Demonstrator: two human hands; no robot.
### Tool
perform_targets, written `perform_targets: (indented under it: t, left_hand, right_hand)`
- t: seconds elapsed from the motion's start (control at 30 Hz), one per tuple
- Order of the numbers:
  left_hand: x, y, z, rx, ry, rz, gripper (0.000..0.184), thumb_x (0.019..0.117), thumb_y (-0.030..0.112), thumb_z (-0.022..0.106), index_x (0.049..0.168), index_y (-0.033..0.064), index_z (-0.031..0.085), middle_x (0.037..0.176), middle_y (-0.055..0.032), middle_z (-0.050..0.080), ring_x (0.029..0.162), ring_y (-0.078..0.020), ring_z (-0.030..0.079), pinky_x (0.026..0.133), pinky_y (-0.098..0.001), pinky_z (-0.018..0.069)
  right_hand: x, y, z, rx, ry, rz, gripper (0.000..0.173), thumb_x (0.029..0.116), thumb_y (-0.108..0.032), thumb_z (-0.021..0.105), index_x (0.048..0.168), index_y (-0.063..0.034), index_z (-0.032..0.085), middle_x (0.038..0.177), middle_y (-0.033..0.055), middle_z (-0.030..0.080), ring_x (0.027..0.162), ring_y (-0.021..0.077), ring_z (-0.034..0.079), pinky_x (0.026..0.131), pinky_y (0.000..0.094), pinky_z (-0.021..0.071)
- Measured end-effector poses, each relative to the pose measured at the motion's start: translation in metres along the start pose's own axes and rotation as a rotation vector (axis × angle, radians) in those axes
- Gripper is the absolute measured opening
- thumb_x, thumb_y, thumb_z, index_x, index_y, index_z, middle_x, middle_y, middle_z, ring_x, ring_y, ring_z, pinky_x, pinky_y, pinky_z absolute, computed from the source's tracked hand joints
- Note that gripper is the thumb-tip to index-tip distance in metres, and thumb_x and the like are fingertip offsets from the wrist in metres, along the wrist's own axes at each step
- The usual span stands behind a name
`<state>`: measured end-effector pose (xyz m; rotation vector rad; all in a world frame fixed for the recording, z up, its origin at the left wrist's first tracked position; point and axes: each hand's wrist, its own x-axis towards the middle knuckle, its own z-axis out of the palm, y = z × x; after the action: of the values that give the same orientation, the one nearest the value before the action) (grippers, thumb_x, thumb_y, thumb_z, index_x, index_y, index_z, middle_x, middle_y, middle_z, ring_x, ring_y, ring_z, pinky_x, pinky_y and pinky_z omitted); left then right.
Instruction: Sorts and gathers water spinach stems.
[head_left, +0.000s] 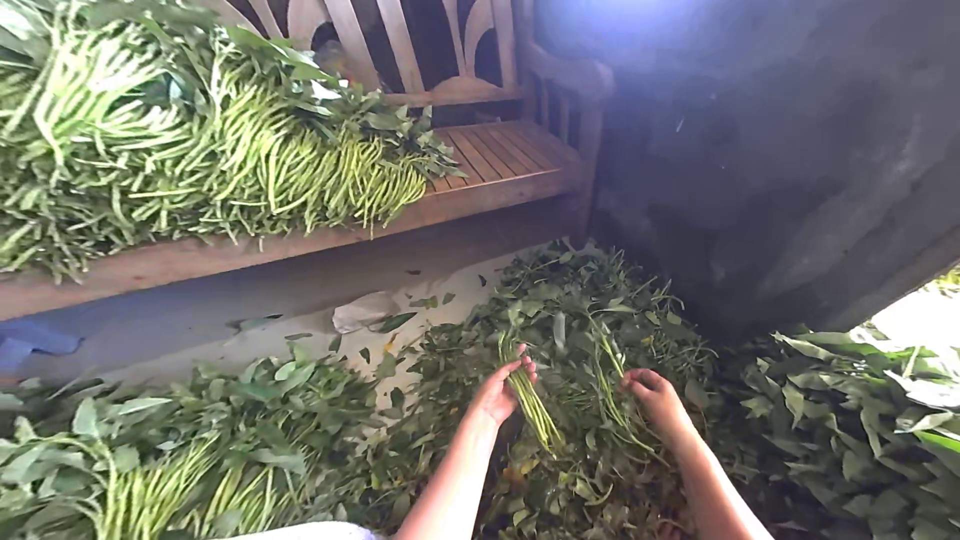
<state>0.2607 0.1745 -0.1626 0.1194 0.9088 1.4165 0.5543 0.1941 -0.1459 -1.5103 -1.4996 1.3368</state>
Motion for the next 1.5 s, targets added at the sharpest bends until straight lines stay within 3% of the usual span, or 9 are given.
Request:
perform_targets:
  t: [0.07,0.2,0.47,0.67,0.97,1.17,1.23,1.37,1.5]
  left_hand:
    - [-0.001,0.005,0.001,0.029,-0.015,0.030,0.033,0.1034,0.003,0.047,0.135,0.0062,0.057,0.092,-0.0109,0.068,0.074,-0.0188,0.069,0.071,-0.0320,0.0606]
    - [-0.001,0.017,-0.002,0.153,0.058,0.111,0.031,0.1037,0.003,0.051,0.134,0.0058,0.056,0.094,-0.0138,0.069,0.075,-0.0220,0.069,0.070,-0.0354,0.0597]
    - [-0.008,0.012,0.016,0.561,0.230,0.170,0.037,0.0983,-0.002,0.062,0.134,-0.0005,0.054,0.090,-0.0170,0.069,0.067,-0.0228,0.069,0.062,-0.0348,0.0608]
    - [0.007,-0.020,0.013,0.922,0.296,0.017,0.043,0.0985,0.007,0.065,0.140,0.0042,0.055,0.112,-0.0194,0.067,0.083,-0.0232,0.071,0.072,-0.0368,0.0606]
    - [0.012,-0.024,0.004,0.717,0.242,-0.069,0.045,0.0932,0.002,0.072,0.135,-0.0018,0.054,0.113,-0.0191,0.066,0.085,-0.0228,0.068,0.072,-0.0359,0.0592]
    - [0.014,-0.021,-0.006,0.500,0.350,-0.062,0.040,0.0914,-0.001,0.071,0.128,-0.0056,0.056,0.108,-0.0207,0.064,0.083,-0.0243,0.067,0.072,-0.0359,0.0591]
    - [0.013,-0.023,-0.006,0.487,0.372,-0.038,0.040,0.0911,-0.003,0.070,0.128,-0.0059,0.056,0.108,-0.0211,0.064,0.082,-0.0246,0.066,0.071,-0.0361,0.0588]
    - [0.014,-0.017,-0.012,0.511,0.436,0.020,0.044,0.0924,-0.002,0.070,0.132,-0.0067,0.052,0.116,-0.0238,0.062,0.090,-0.0274,0.067,0.075,-0.0387,0.0592]
    - [0.012,-0.010,-0.016,0.598,0.378,0.062,0.043,0.0923,-0.002,0.070,0.132,-0.0046,0.054,0.118,-0.0244,0.062,0.090,-0.0286,0.068,0.075,-0.0402,0.0604]
  right_hand:
    - [-0.001,0.013,0.008,0.138,-0.064,-0.002,0.020,0.1026,-0.013,0.059,0.117,-0.0005,0.066,0.104,0.0077,0.073,0.090,0.0130,0.067,0.077,0.0305,0.0546]
    - [0.002,0.030,0.040,0.182,-0.067,-0.106,0.019,0.0979,-0.011,0.066,0.113,0.0007,0.066,0.097,0.0069,0.072,0.088,0.0115,0.068,0.081,0.0293,0.0567]
    - [-0.018,0.039,0.097,-0.299,-0.061,0.003,0.025,0.0961,-0.012,0.064,0.117,0.0002,0.067,0.105,0.0143,0.071,0.097,0.0244,0.070,0.092,0.0437,0.0560]
    - [-0.035,0.040,0.109,-0.500,-0.173,-0.064,0.028,0.0970,-0.019,0.064,0.120,-0.0032,0.068,0.116,0.0151,0.069,0.111,0.0271,0.067,0.101,0.0436,0.0528]
    - [-0.033,0.027,0.093,-0.645,-0.228,-0.234,0.025,0.0991,-0.019,0.061,0.116,-0.0026,0.072,0.119,0.0148,0.071,0.119,0.0296,0.064,0.108,0.0437,0.0484]
    - [-0.034,0.031,0.098,-0.671,0.057,-0.557,0.017,0.0962,-0.015,0.064,0.103,-0.0045,0.075,0.103,0.0126,0.075,0.104,0.0291,0.072,0.096,0.0442,0.0575]
    - [-0.033,0.031,0.098,-0.686,0.043,-0.594,0.017,0.0969,-0.016,0.063,0.102,-0.0058,0.075,0.100,0.0115,0.075,0.098,0.0277,0.074,0.091,0.0444,0.0594]
    - [-0.030,0.023,0.087,-0.704,-0.163,-0.540,0.023,0.1018,-0.021,0.058,0.110,-0.0054,0.073,0.109,0.0149,0.073,0.103,0.0293,0.072,0.094,0.0469,0.0577]
    - [-0.024,0.006,0.067,-0.842,-0.225,-0.256,0.032,0.0995,-0.028,0.060,0.123,-0.0094,0.070,0.145,0.0146,0.057,0.136,0.0344,0.052,0.110,0.0586,0.0418]
